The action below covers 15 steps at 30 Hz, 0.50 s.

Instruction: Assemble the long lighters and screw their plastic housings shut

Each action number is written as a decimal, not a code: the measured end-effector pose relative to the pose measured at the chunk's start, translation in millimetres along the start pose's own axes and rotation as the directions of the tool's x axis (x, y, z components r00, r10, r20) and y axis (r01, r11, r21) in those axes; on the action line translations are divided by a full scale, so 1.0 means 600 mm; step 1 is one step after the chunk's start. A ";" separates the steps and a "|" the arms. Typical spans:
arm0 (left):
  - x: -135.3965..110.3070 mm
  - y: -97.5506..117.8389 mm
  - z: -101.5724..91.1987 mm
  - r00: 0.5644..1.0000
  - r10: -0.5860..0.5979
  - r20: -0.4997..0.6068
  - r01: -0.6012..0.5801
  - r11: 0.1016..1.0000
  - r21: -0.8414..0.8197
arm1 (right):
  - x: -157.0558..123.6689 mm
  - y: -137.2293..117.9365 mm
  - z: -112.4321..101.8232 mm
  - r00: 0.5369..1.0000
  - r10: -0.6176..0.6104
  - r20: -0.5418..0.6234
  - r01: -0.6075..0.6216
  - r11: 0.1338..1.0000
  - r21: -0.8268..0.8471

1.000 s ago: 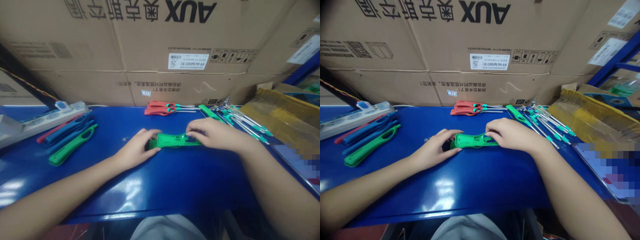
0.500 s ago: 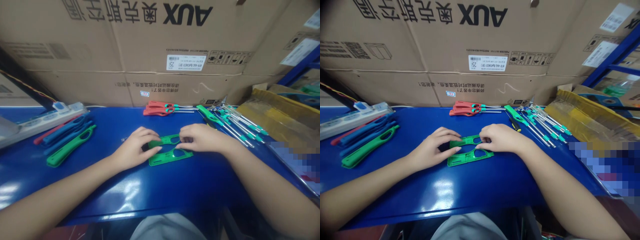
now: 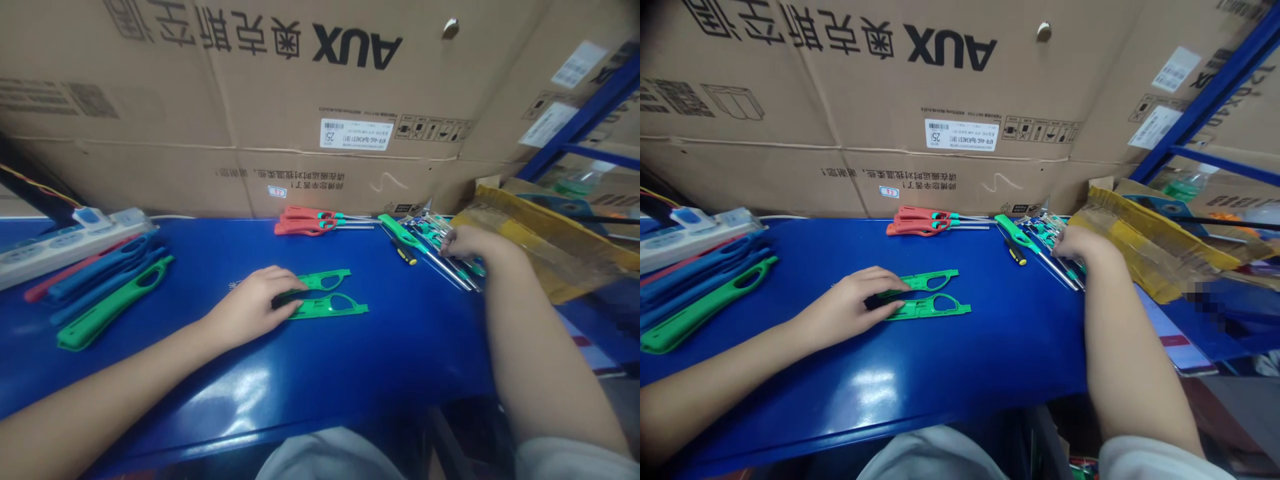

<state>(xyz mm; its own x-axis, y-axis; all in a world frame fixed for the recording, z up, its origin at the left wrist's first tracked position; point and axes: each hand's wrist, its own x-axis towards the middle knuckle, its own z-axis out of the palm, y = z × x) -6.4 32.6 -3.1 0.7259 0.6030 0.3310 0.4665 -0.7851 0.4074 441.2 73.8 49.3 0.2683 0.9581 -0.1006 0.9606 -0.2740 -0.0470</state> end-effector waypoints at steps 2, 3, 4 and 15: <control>0.000 -0.002 -0.001 1.000 0.005 0.006 -0.005 1.000 -0.001 | 0.000 0.000 -0.001 0.997 0.046 0.068 -0.046 0.999 -0.002; -0.001 -0.002 -0.003 1.000 0.004 0.014 -0.004 1.000 0.004 | -0.002 -0.002 -0.004 0.994 0.065 0.087 -0.065 0.998 -0.001; -0.002 -0.002 -0.005 1.000 0.000 0.026 -0.001 1.000 0.013 | -0.004 -0.005 -0.008 0.995 0.067 0.078 -0.068 0.998 0.012; -0.004 0.004 -0.056 0.966 -0.101 0.238 0.087 0.994 0.069 | -0.090 -0.099 -0.037 0.921 -0.280 -0.272 0.388 0.732 0.560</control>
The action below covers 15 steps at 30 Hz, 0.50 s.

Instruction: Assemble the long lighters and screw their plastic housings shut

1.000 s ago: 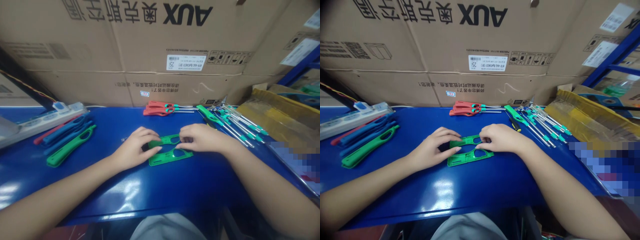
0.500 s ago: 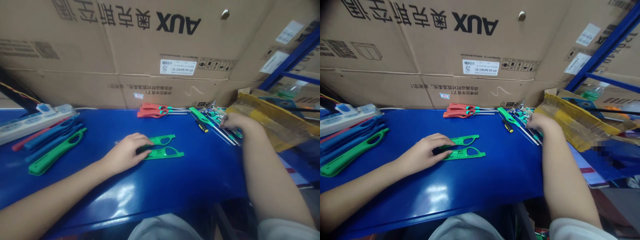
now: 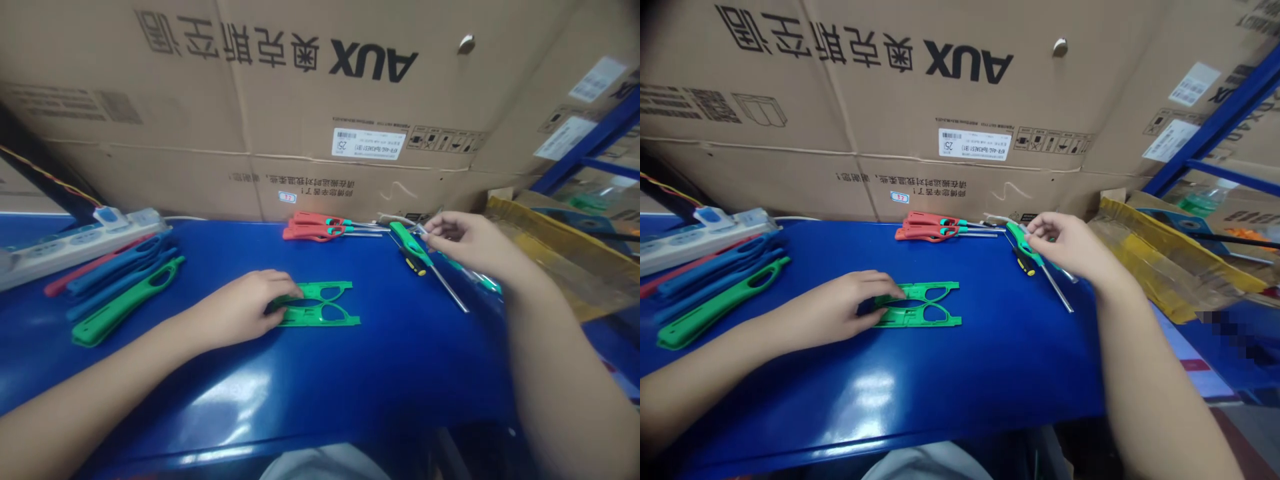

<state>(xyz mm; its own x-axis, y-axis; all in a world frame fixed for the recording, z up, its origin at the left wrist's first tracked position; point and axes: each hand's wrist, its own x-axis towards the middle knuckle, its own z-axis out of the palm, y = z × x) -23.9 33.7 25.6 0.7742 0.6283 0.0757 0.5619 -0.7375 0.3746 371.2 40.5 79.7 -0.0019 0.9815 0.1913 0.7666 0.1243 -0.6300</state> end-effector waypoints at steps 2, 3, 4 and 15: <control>-0.002 0.001 -0.005 1.000 -0.022 0.018 0.022 1.000 0.009 | -0.010 -0.025 0.024 0.994 -0.079 0.073 0.064 0.980 0.188; -0.004 0.001 -0.007 0.999 -0.029 0.021 0.029 0.999 0.016 | -0.015 -0.035 0.039 0.984 -0.090 0.153 0.049 0.966 0.253; -0.005 0.002 -0.009 0.999 -0.031 0.028 0.030 0.999 0.019 | -0.020 -0.045 0.054 0.971 -0.096 0.220 0.026 0.953 0.302; 0.003 0.018 0.014 0.994 -0.041 -0.105 0.021 0.982 -0.187 | -0.047 -0.046 0.168 0.734 -0.169 0.658 -0.263 0.823 0.504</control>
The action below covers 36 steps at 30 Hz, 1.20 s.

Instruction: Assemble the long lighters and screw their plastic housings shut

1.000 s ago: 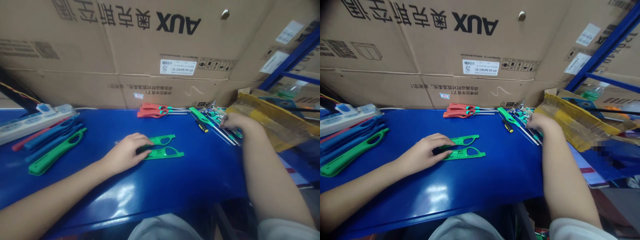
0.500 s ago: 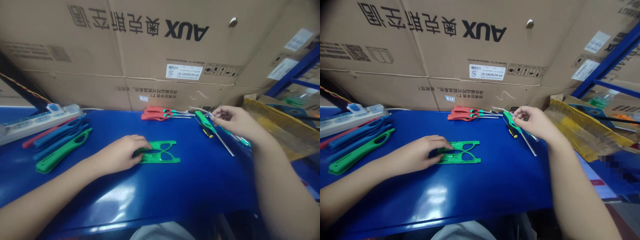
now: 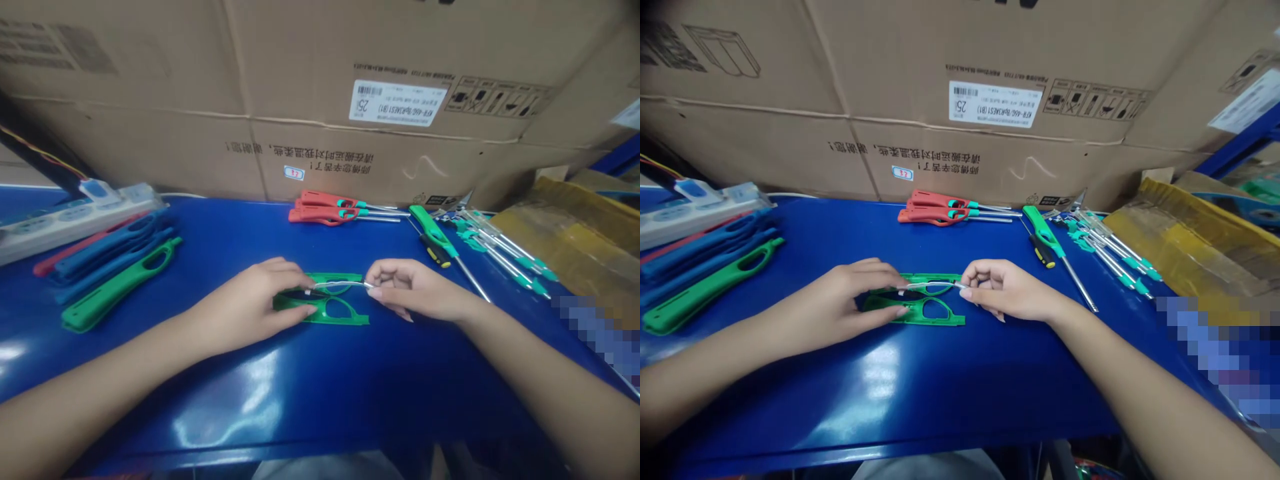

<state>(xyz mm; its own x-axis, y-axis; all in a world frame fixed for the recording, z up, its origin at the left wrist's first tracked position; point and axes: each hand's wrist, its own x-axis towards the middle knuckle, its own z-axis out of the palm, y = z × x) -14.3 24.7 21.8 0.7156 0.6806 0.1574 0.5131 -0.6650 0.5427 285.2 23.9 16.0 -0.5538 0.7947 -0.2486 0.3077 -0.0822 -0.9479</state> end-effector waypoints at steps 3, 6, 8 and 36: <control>0.001 -0.005 0.011 0.999 -0.001 -0.034 -0.001 0.998 -0.063 | 0.004 0.008 0.000 0.999 0.003 0.032 -0.003 1.000 0.007; 0.000 -0.006 0.016 0.999 0.004 -0.053 -0.008 0.997 -0.080 | 0.003 0.010 -0.003 0.999 -0.016 0.040 0.017 0.999 -0.027; 0.000 -0.004 0.017 0.998 0.008 -0.064 -0.013 0.997 -0.081 | 0.001 0.008 -0.006 0.998 -0.039 0.047 0.042 0.997 -0.065; 0.001 0.011 0.014 0.952 -0.032 -0.305 -0.006 0.992 -0.123 | -0.004 -0.003 -0.006 0.999 0.041 0.025 -0.036 0.983 -0.179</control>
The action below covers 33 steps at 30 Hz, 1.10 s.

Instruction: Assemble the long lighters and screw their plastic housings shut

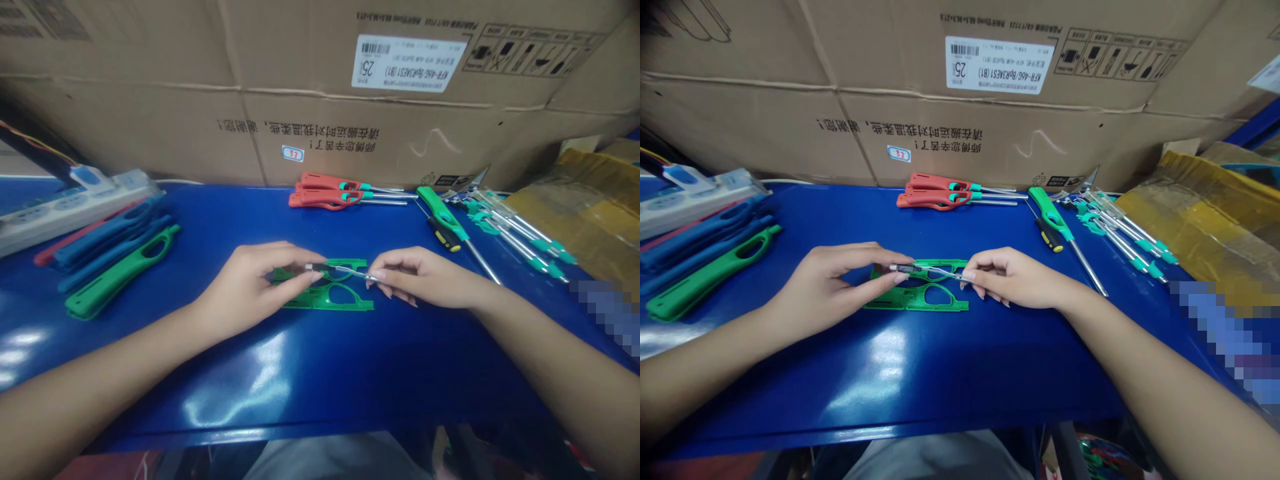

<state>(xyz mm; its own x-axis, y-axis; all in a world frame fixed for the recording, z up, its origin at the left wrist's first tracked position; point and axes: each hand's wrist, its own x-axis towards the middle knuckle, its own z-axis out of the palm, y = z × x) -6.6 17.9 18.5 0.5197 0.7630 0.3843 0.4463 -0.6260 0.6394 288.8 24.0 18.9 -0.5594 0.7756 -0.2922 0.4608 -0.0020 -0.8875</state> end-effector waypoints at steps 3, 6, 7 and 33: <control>0.002 0.000 0.000 0.999 -0.052 0.004 0.052 0.998 -0.025 | -0.001 -0.002 0.001 1.000 -0.011 0.012 0.012 0.999 -0.031; 0.005 -0.001 0.001 0.982 -0.188 0.024 0.189 0.974 -0.127 | -0.002 -0.006 0.003 0.998 -0.053 0.018 0.054 0.998 -0.033; 0.006 -0.001 0.001 0.972 -0.232 0.041 0.236 0.956 -0.175 | -0.002 -0.007 0.003 0.998 -0.061 0.019 0.062 0.997 -0.036; 0.011 -0.009 0.004 0.924 -0.326 0.199 0.380 0.836 -0.396 | -0.007 -0.011 0.004 0.998 -0.056 0.035 0.059 0.993 -0.103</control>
<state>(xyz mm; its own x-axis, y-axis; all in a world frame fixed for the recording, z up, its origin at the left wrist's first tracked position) -3.8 25.9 16.2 0.4793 0.8776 0.0140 0.2823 -0.1693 0.9443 286.5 19.3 25.4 -0.6080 0.7520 -0.2547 0.4954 0.1086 -0.8619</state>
